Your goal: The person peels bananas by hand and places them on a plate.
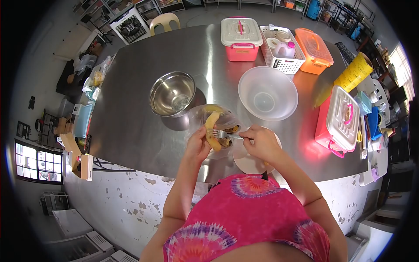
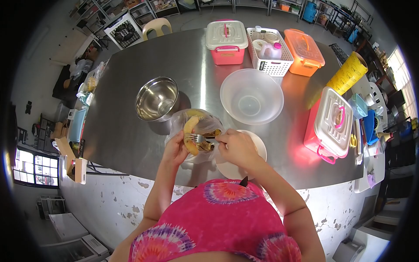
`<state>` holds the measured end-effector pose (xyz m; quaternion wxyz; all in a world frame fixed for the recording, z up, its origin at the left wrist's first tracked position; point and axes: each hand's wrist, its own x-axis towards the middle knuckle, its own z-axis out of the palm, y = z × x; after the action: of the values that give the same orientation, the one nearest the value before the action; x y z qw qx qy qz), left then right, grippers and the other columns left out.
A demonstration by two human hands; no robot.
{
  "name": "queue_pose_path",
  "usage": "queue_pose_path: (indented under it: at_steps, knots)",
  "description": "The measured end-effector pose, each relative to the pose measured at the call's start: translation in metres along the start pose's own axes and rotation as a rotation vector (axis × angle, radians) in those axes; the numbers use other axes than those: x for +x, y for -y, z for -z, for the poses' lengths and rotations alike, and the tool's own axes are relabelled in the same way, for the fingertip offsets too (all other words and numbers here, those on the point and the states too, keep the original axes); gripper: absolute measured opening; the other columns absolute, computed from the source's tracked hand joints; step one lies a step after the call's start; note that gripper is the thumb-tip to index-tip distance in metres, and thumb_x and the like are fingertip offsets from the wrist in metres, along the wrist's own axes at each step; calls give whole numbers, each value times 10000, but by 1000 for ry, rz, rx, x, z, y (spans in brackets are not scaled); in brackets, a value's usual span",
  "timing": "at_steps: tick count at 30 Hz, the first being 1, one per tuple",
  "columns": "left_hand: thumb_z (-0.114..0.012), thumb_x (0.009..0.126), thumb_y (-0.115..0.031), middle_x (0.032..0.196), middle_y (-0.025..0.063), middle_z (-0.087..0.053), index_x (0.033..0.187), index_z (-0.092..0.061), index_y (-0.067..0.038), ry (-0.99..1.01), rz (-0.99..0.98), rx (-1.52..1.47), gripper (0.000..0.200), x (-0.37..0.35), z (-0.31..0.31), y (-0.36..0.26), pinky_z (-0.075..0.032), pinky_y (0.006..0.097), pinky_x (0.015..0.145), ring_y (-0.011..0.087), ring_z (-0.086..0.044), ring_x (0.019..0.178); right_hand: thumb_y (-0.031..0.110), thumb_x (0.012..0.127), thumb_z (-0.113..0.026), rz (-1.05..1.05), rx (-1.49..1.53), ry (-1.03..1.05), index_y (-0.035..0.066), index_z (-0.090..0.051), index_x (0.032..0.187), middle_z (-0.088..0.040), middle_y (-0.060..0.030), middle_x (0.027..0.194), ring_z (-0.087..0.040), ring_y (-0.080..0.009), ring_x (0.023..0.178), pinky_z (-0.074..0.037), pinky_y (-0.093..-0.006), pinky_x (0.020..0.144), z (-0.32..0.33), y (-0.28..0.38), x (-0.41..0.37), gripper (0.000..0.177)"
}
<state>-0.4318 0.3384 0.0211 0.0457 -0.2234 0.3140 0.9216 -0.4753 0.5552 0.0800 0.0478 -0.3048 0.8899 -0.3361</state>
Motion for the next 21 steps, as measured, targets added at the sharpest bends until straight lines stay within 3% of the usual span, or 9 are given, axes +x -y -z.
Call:
queue_pose_path:
  at_steps: [7,11,21]
  knots:
    - [-292,959,-178,1091,124,-527,1179,-420,38,-137,-123,-18,334,-1,-9,9,-425,341,867,208,-526,969,128,698,-540,-2,-32,-47,100,-683,880,-604,-96,790,-593,-252,688,-469,-365,613,-5,9,-8,233]
    - [-305,957,-174,1075,119,-528,1178,-419,40,-86,-114,-16,328,1,-3,10,-439,327,836,203,-529,943,120,688,-548,42,-47,-100,111,-688,868,-605,-68,775,-590,-231,630,-467,-342,552,-3,9,-11,229]
    - [-328,950,-172,1061,116,-532,1217,-402,32,-108,-137,-54,344,2,-5,8,-441,291,818,177,-530,890,81,674,-570,80,-74,-243,126,-693,829,-599,-25,737,-587,-201,603,-472,-322,546,2,11,-14,203]
